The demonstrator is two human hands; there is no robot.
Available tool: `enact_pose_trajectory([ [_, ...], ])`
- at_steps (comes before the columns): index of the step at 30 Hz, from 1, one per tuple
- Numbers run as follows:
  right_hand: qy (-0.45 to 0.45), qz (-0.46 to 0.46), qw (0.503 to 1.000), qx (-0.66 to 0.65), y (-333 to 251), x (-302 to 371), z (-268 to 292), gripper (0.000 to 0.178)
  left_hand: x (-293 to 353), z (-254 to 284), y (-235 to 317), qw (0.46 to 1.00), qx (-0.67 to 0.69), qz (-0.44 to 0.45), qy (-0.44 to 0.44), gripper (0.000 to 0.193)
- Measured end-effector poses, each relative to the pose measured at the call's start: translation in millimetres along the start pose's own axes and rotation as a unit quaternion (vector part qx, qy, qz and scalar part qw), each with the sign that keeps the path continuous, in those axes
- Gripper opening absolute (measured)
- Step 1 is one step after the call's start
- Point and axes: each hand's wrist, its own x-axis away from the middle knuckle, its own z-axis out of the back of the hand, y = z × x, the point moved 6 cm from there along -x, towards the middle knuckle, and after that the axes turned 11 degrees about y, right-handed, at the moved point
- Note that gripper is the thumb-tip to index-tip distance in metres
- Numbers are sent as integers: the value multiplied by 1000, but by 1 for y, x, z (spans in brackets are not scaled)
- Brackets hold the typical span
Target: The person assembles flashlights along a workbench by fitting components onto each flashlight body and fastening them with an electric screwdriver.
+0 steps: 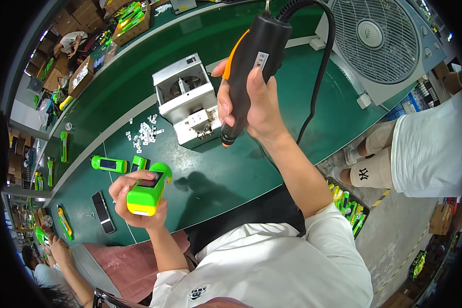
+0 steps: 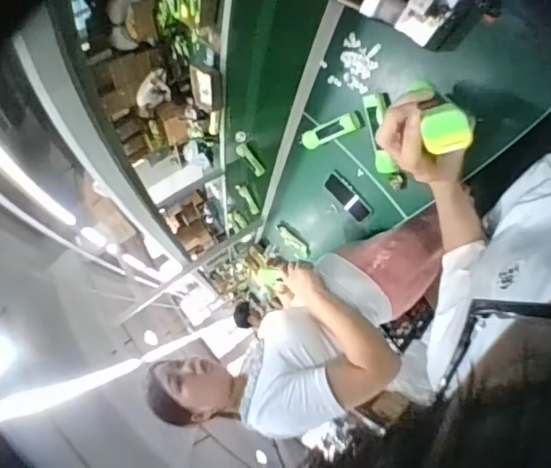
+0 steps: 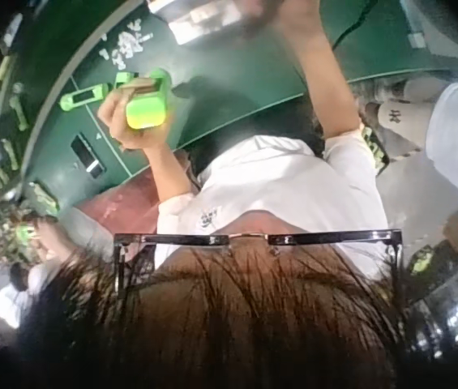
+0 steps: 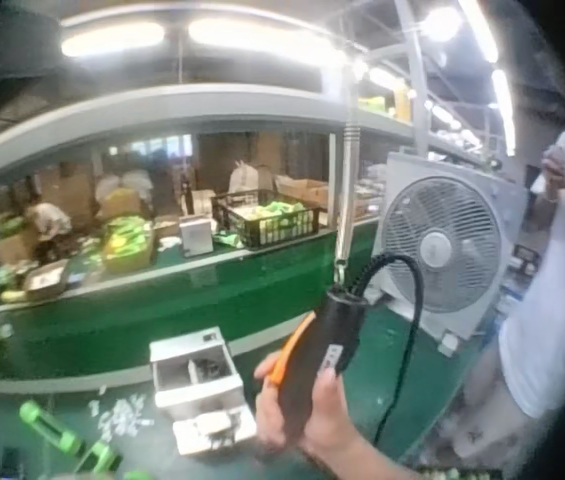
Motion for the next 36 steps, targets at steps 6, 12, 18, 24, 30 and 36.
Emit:
enact_pose_trajectory([
  [6,-9,36,997,75,-6,9,15,75,-19,-29,21,966,-95,-127,-203,44],
  [12,54,69,991,101,-7,14,5,32,43,-79,4,866,-229,-131,-425,46],
  [18,63,88,991,73,6,8,-11,29,75,-105,-18,838,-292,-73,-455,68],
  [24,48,104,990,86,17,1,-17,29,60,-96,-26,866,-217,37,-450,57],
  [30,29,128,986,99,25,1,-23,28,56,-90,-33,887,-163,107,-418,44],
  [36,-10,160,978,131,30,4,-31,28,61,-89,-33,884,-181,101,-419,46],
])
